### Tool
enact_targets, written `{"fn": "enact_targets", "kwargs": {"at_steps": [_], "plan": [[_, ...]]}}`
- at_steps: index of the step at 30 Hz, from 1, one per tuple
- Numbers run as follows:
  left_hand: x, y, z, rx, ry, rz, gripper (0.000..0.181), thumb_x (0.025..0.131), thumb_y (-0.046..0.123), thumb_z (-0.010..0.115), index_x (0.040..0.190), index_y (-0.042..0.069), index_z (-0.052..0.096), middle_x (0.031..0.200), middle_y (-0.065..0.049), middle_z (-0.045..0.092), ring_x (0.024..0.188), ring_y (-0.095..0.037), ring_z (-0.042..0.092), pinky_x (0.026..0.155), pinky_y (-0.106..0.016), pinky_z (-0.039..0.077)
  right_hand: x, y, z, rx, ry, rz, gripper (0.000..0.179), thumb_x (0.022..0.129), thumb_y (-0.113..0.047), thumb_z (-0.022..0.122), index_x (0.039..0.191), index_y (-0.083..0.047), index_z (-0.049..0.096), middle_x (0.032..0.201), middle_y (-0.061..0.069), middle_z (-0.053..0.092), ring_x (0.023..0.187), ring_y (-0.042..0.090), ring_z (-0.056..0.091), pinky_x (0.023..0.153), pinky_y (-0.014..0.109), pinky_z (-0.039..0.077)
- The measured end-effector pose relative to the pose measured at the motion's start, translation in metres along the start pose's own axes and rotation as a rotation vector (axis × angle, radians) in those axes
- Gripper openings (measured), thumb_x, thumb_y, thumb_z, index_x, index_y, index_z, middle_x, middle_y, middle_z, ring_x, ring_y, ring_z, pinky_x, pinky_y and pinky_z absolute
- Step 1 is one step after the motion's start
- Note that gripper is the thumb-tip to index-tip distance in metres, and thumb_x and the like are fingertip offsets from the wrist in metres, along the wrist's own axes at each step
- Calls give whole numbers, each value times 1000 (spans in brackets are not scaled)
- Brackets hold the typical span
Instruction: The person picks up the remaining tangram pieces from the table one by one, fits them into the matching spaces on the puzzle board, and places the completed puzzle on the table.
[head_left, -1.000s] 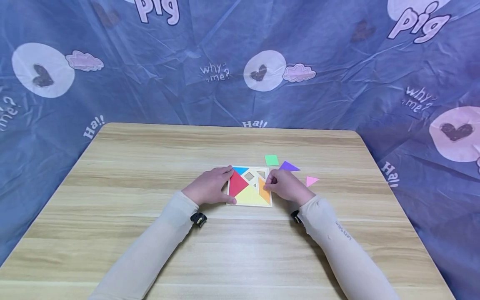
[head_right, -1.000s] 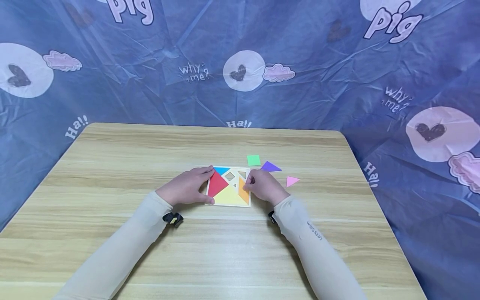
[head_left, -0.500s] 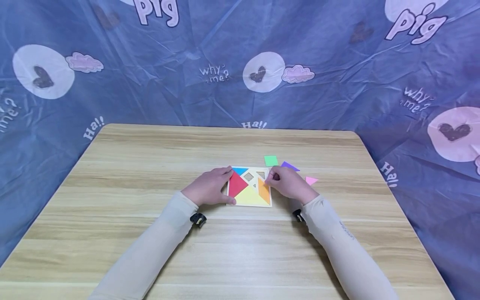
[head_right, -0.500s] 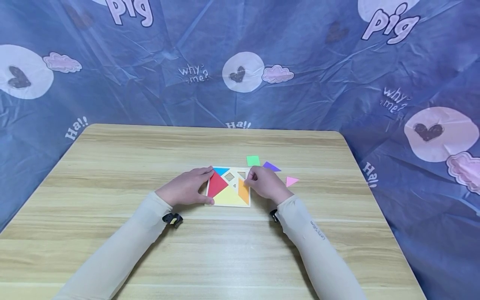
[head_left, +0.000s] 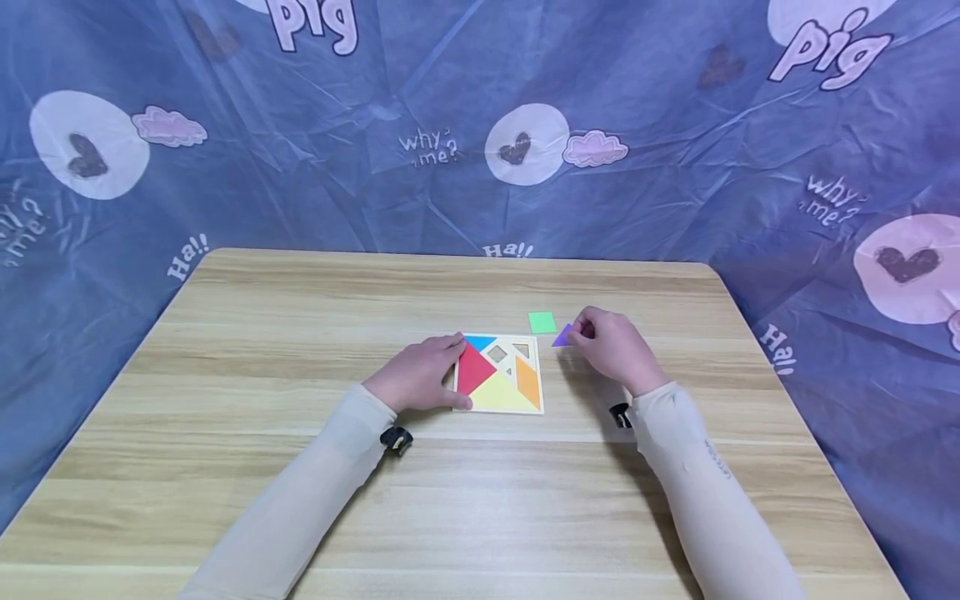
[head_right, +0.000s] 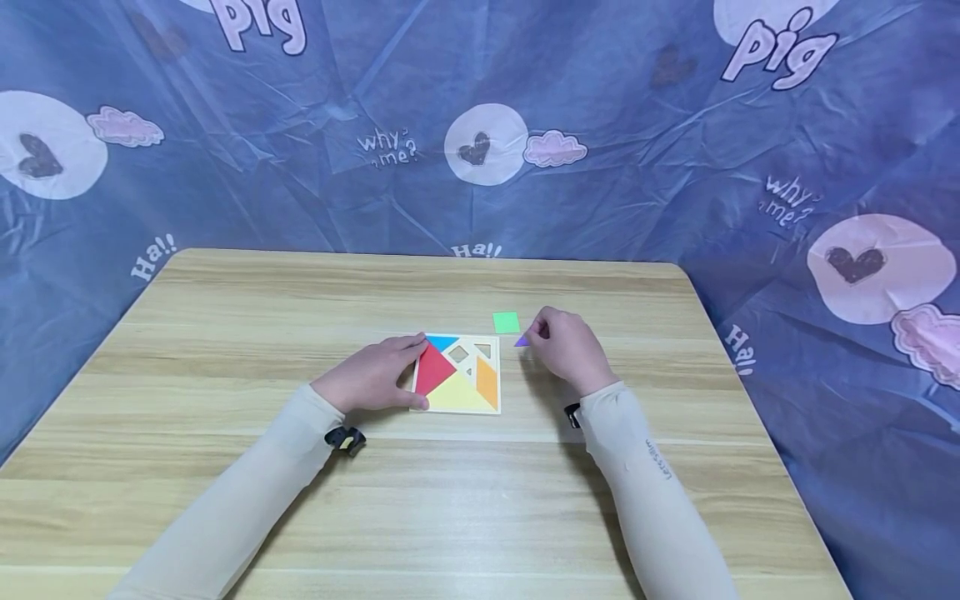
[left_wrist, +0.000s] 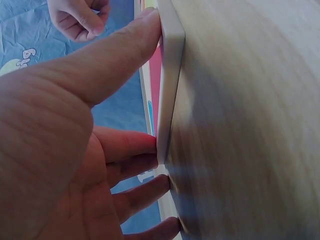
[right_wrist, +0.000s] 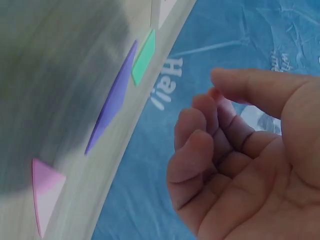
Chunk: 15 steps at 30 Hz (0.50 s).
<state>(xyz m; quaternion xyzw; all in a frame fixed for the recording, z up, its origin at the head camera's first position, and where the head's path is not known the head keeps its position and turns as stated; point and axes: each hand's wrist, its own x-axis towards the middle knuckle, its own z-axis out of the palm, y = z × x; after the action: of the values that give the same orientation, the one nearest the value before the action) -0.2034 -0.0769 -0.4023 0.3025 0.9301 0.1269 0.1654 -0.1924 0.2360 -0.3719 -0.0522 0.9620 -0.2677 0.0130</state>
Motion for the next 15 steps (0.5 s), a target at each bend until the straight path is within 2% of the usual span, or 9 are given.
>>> {"fn": "enact_targets", "kwargs": {"at_steps": [4, 10, 15], "plan": [[0, 1, 1, 2, 4, 1, 102, 86, 57, 78, 161, 4, 34, 169, -10, 30, 154, -31, 30, 124, -45, 31, 0, 7, -5, -15, 8, 20, 11, 100, -14, 65, 95, -4, 64, 82, 8, 64, 70, 22, 57, 67, 35, 47], [-1, 2, 4, 4, 9, 2, 102, 86, 58, 78, 161, 4, 34, 169, -11, 30, 154, -31, 30, 124, -45, 31, 0, 13, -7, 24, -12, 65, 11, 100, -14, 65, 100, -4, 63, 87, 11, 64, 51, 18, 57, 49, 34, 52], [-1, 3, 5, 8, 15, 1, 102, 86, 58, 78, 161, 4, 34, 169, -10, 29, 154, -31, 31, 124, -45, 31, 1, 17, -7, 27, -10, 74, 11, 100, -14, 64, 102, -2, 63, 91, 14, 64, 49, 18, 58, 47, 34, 54]]}}
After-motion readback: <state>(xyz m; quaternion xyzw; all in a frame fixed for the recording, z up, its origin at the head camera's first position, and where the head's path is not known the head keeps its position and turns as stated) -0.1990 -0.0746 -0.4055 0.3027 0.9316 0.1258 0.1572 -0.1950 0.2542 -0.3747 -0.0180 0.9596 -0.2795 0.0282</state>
